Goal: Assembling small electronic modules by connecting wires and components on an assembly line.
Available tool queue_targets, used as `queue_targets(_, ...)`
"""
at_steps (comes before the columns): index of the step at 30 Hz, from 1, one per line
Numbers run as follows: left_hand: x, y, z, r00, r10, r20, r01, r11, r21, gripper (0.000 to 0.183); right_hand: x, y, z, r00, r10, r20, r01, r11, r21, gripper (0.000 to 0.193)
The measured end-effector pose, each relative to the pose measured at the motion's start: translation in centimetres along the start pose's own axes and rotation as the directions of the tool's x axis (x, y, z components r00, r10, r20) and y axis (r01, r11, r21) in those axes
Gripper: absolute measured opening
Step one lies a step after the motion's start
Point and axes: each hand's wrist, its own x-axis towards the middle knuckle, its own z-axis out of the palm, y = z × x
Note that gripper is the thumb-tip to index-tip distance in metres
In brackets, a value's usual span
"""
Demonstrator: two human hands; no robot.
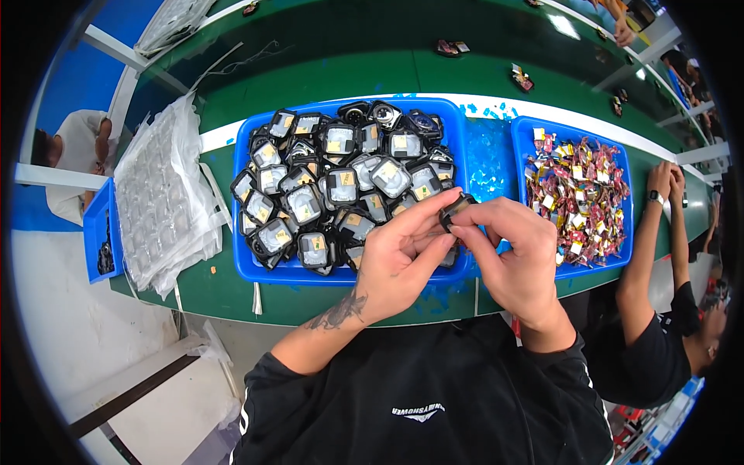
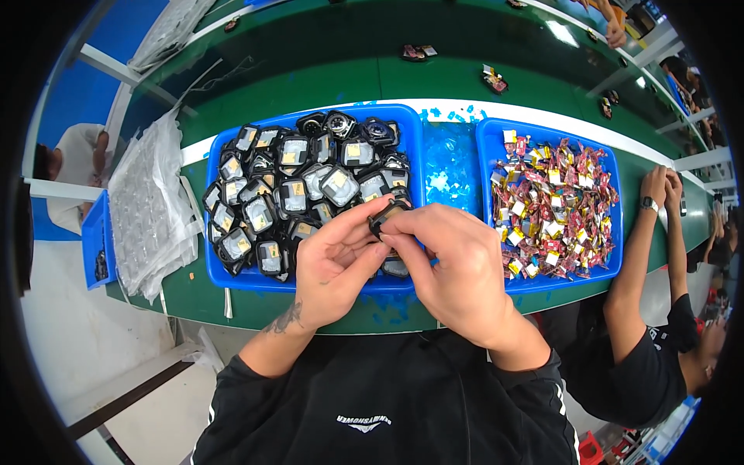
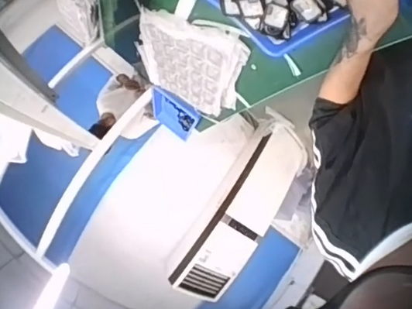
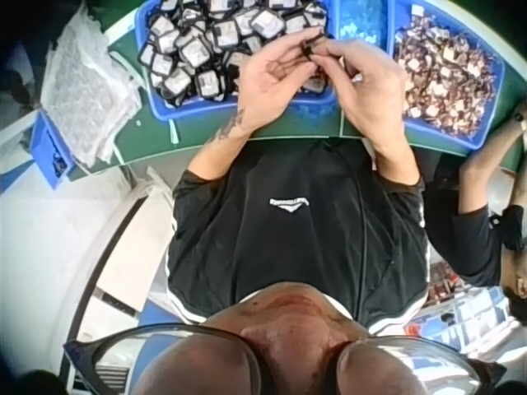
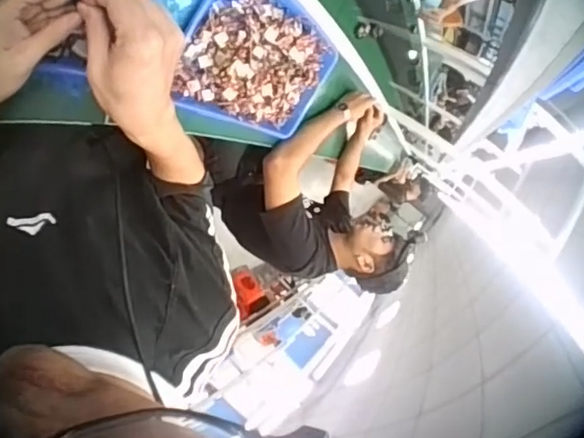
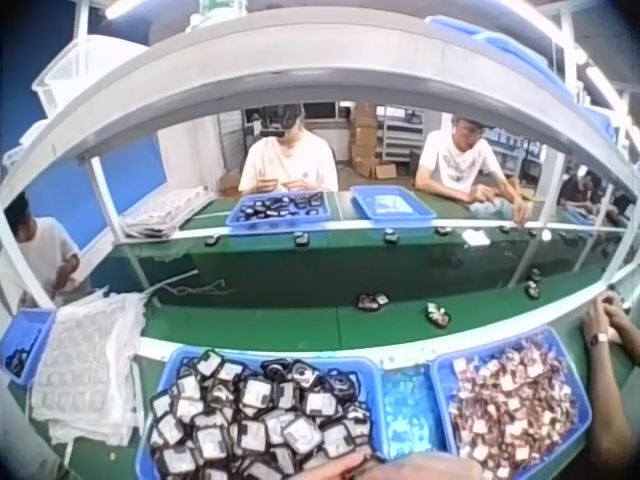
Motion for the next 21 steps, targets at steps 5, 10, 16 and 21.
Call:
queue_targets(5,-0.2,-0.1,-0.1,1.0,-0.01,-0.019,0.011,0.999,0.047,0.049,0.0,0.1,-0.1,0.994,0.102,0.034,-0.104,0.993,0.063,0.009)
queue_targets(10,-0.2,-0.2,0.1,1.0,0.005,-0.024,-0.003,0.998,0.057,0.05,-0.1,0.3,0.1,0.992,0.123,0.022,-0.124,0.989,0.077,0.009)
queue_targets(16,-0.4,0.0,0.2,0.999,-0.011,-0.036,0.016,0.992,0.126,0.049,0.0,0.7,0.2,0.994,0.109,0.024,-0.111,0.99,0.086,0.009)
queue_targets(21,-0.3,-0.2,0.3,1.0,-0.001,-0.007,0.001,0.999,0.04,0.047,0.0,1.1,0.4,0.989,0.11,-0.101,-0.1,0.991,0.091,0.026)
